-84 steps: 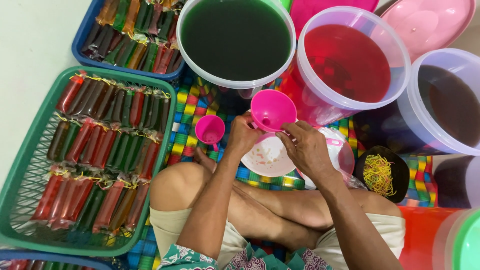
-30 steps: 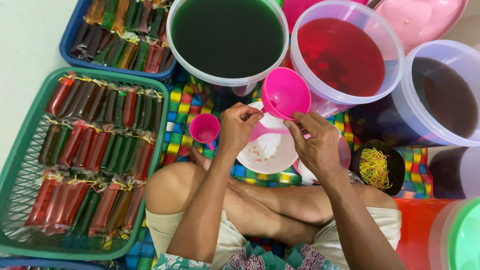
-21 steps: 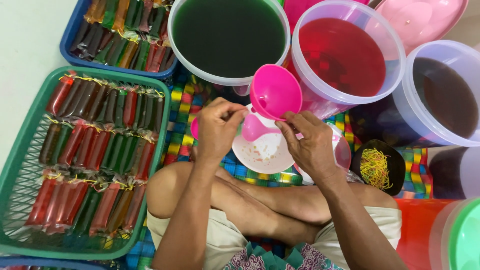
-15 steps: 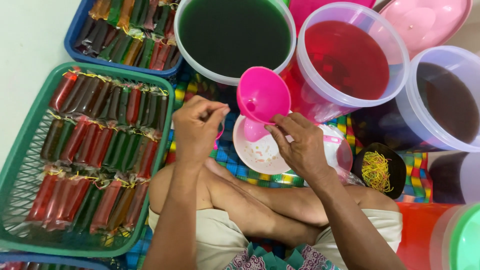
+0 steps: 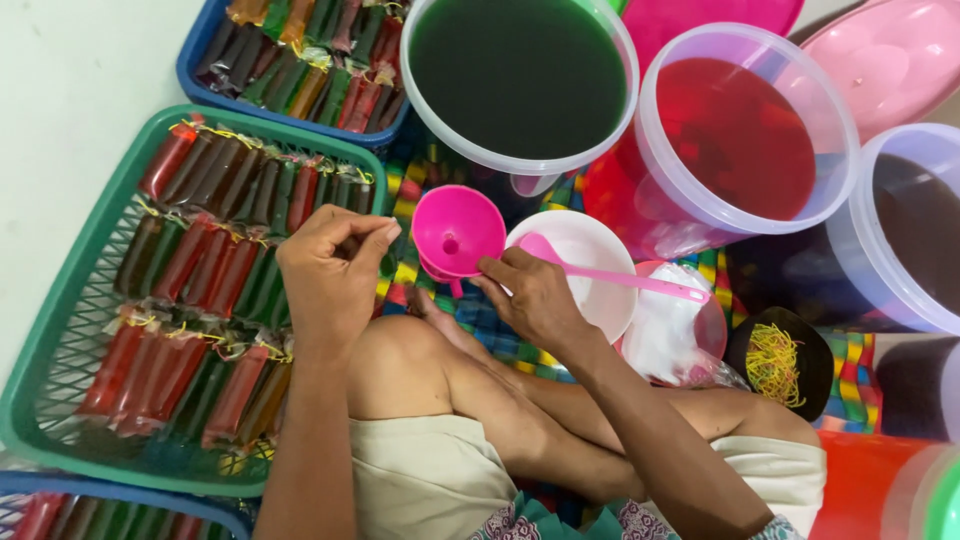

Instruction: Filling plastic tubes with colored liquid using a funnel and ladle, then sealing them with rubber bands to make ice sticks.

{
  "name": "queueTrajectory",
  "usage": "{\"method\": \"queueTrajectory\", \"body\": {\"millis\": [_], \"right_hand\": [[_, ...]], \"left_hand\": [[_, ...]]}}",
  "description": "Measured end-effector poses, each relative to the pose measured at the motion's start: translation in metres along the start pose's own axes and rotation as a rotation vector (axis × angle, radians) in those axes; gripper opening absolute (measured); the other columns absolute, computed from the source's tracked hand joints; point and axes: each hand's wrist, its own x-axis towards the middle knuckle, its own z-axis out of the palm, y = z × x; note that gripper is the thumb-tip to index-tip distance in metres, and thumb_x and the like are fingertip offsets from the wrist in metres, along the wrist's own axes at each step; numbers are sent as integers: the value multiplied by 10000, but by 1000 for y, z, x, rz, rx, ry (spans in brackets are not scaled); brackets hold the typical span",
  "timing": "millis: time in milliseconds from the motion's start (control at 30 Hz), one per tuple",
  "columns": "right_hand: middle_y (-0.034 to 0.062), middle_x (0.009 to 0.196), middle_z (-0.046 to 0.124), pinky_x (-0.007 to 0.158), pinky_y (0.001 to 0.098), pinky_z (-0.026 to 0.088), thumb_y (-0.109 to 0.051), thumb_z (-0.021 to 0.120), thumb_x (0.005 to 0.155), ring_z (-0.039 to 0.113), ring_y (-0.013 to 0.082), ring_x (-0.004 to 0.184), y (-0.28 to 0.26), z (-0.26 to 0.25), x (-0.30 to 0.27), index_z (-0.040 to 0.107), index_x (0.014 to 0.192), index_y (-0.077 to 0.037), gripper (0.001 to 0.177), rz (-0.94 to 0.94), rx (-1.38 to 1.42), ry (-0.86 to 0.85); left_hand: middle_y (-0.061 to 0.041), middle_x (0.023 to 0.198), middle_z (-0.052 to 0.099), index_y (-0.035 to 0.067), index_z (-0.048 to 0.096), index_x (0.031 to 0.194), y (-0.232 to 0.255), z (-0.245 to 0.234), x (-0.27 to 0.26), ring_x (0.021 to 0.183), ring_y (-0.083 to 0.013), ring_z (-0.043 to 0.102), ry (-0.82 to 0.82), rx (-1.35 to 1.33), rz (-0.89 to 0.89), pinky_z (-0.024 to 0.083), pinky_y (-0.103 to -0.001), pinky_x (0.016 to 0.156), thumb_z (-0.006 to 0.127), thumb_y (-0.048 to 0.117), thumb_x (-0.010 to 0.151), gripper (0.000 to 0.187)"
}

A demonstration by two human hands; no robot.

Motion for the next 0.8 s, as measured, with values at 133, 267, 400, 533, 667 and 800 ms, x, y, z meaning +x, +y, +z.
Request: {"method": "queueTrajectory", "body": {"millis": [133,267,400,533,667,800], "right_hand": [[65,784,641,597,383,570,-296,689,984,713,302,678,20,35,-10,775,1020,-189,141,26,-75,-60],[82,809,661,608,408,584,-313,656,1000,722,322,700,25,48,-15,769,1022,-206,157,62,-96,-117],[102,818,680,607,424,593,-294,660,1000,730,342,706,28,54,-21,765,999,-201,140,85,-103,-151],[81,848,692,604,401,597,-329,668,988,736,314,710,34,60,-26,770,1066,-232,161,90,-120,-166],[112,896,704,627,436,603,-360,681,970,743,338,746,31,56,-24,737,1183,-200,272,107,-110,-172],[147,923,710,640,477,604,-437,700,934,744,360,768,34,52,-25,674,1322,-149,484,117,-98,-167]], "left_hand": [[-80,735,657,53,811,898,-3,-7,-2,519,-115,542,17,26,26,429,-236,506,846,-8,850,86],[-92,735,656,42,810,906,-4,-12,-2,518,-118,542,13,9,31,431,-246,499,841,-10,857,78],[-83,734,655,39,808,908,-4,-13,-2,512,-105,537,10,-6,31,423,-237,490,847,-3,859,75],[-73,726,647,38,812,909,-4,-13,-2,506,-86,511,3,-27,34,413,-226,487,845,2,862,68],[-87,728,649,38,811,905,-2,-11,-1,504,-101,506,-1,-21,41,409,-242,481,849,11,860,64],[-92,719,644,30,807,906,3,-9,0,506,-100,504,-16,-18,50,406,-239,486,841,8,868,56]]}}
